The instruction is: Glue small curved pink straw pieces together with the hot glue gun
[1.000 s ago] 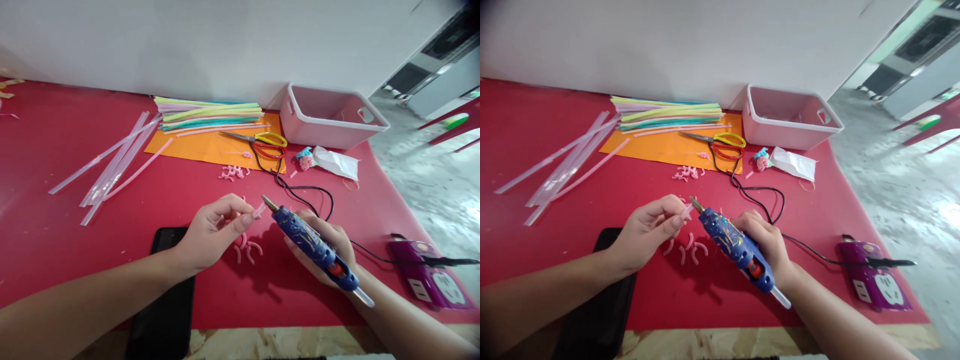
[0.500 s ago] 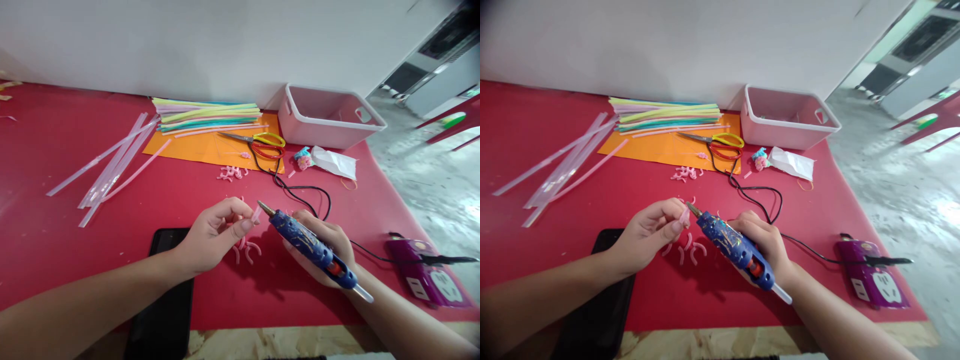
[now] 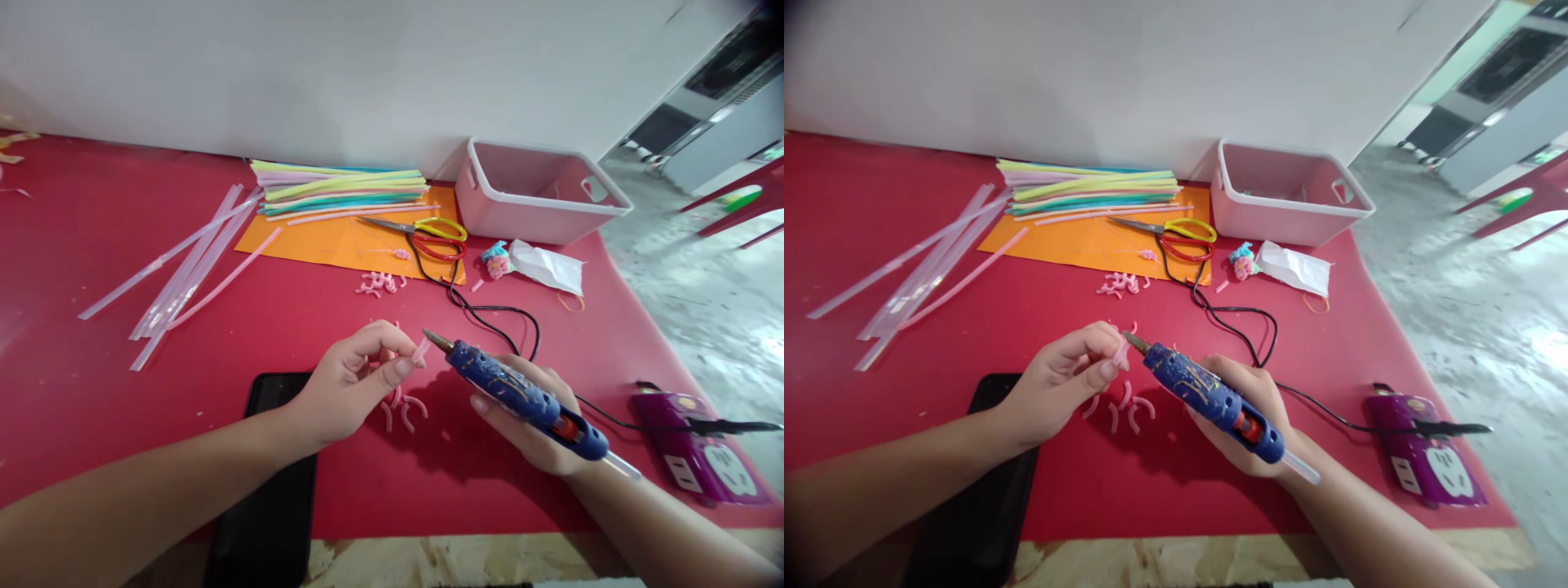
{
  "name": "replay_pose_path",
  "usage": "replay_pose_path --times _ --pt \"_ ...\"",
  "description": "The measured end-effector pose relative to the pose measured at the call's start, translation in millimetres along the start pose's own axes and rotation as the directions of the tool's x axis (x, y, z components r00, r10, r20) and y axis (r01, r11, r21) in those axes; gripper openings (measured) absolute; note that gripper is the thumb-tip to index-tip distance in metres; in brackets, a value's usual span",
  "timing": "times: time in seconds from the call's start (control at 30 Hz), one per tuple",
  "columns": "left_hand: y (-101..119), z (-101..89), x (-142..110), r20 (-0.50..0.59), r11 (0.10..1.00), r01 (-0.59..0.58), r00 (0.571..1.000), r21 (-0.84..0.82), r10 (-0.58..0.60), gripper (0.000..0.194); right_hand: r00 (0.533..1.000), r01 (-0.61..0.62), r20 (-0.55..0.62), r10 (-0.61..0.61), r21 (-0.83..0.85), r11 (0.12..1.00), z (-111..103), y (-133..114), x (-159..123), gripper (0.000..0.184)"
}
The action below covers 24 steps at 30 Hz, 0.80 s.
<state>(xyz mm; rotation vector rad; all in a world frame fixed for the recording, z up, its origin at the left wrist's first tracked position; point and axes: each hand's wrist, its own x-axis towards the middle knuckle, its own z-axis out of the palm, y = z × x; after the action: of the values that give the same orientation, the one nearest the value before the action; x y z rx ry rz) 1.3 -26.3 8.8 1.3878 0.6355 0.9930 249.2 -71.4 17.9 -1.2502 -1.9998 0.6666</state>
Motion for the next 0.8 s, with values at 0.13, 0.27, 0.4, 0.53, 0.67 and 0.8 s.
replay_pose_path --times 0.13,0.27,0.4,0.53,0.67,0.8 --pt "0.7 0.0 -0.2 -0.003 1.000 0.009 1.000 0.006 -0.009 0.015 1.000 -0.010 0.009 0.010 0.012 1.000 -0.6 -1.3 1.6 0.016" --pt "1.9 0.2 -1.0 -0.001 0.999 0.032 0.999 0.001 -0.032 0.016 0.998 -0.057 0.018 0.056 0.037 0.998 -0.5 0.4 0.3 0.010" --pt "2.5 0.3 -1.9 -0.003 0.997 0.074 0.997 -0.023 -0.074 0.017 0.997 -0.076 0.029 0.074 0.049 0.996 -0.7 2.2 -2.4 0.006" --pt "2.7 0.2 -1.9 -0.004 0.996 0.085 0.996 -0.038 -0.085 0.016 0.997 -0.073 0.024 0.071 0.067 0.995 0.0 4.0 -3.3 0.007" --pt "2.1 0.2 -1.3 0.002 0.996 0.074 0.997 -0.038 -0.074 0.015 0.995 -0.094 0.038 0.092 0.066 0.993 0.5 6.4 -2.5 0.010" --pt "2.2 0.5 -0.1 -0.005 0.997 0.066 0.998 -0.028 -0.067 0.016 0.995 -0.090 0.037 0.089 0.047 0.995 -0.5 5.8 -2.2 0.008"
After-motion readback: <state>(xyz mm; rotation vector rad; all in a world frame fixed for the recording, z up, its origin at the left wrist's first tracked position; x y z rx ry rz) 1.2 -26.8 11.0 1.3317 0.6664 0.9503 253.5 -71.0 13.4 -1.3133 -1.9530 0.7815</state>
